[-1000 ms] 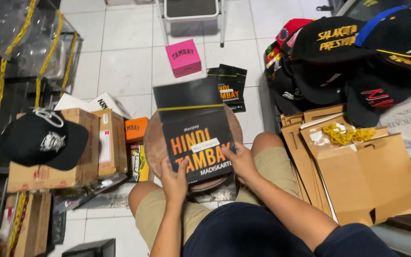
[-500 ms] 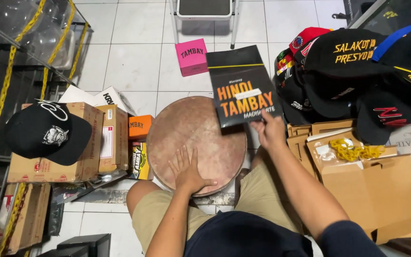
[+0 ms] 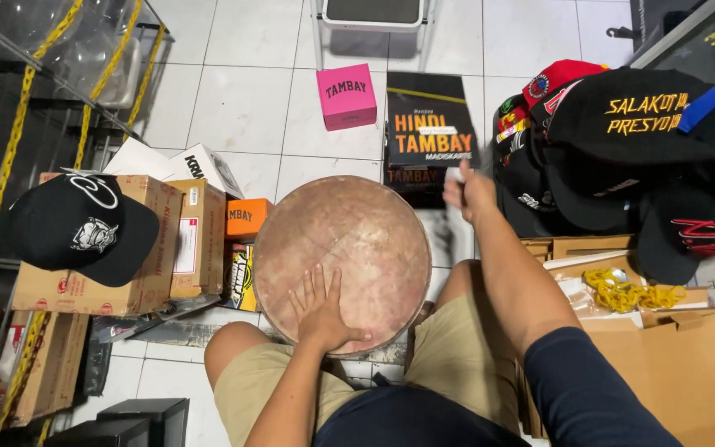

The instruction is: Unboxing and displaying various merchandise including baseball caps and sticker packs.

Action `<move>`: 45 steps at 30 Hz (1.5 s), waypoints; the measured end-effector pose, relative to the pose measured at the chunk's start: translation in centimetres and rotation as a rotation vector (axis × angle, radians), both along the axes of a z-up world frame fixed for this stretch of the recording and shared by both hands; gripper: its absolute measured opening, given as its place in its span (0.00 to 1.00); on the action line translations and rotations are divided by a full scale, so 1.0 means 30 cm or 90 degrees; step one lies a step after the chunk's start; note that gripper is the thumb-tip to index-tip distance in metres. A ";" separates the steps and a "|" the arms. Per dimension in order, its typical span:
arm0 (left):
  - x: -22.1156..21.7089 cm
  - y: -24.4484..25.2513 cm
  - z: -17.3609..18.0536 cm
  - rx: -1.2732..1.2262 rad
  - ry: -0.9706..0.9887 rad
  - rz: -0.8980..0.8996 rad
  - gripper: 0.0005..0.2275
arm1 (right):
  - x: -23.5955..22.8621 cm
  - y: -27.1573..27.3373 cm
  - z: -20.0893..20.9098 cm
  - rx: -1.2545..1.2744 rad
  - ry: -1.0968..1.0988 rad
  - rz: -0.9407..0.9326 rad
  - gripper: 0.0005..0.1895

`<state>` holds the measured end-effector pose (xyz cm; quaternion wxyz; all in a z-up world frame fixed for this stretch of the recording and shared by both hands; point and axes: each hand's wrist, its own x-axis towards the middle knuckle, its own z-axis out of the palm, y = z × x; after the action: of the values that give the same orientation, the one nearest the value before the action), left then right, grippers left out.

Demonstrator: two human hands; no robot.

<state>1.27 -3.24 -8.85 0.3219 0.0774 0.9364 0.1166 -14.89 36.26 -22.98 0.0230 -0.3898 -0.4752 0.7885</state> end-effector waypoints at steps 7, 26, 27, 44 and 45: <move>-0.006 0.006 0.011 -0.010 -0.010 -0.008 0.67 | 0.276 -0.050 -0.211 0.276 -0.176 0.146 0.14; 0.067 -0.056 -0.206 0.158 0.214 0.026 0.60 | 0.542 -0.883 0.230 0.750 0.440 0.567 0.22; 0.060 -0.072 -0.244 0.204 0.282 0.032 0.55 | 0.568 -0.903 0.201 0.810 0.455 0.579 0.23; 0.047 -0.745 -0.331 0.570 0.537 0.619 0.19 | 0.643 -0.907 0.213 1.051 0.480 0.660 0.25; 0.043 -0.830 -0.376 0.578 0.541 0.690 0.17 | 0.643 -0.919 0.212 1.047 0.492 0.661 0.25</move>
<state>2.54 -28.15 -20.15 -0.2230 -0.2250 0.7476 0.5837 4.40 8.70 -16.62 0.0900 0.2767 -0.9342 0.2063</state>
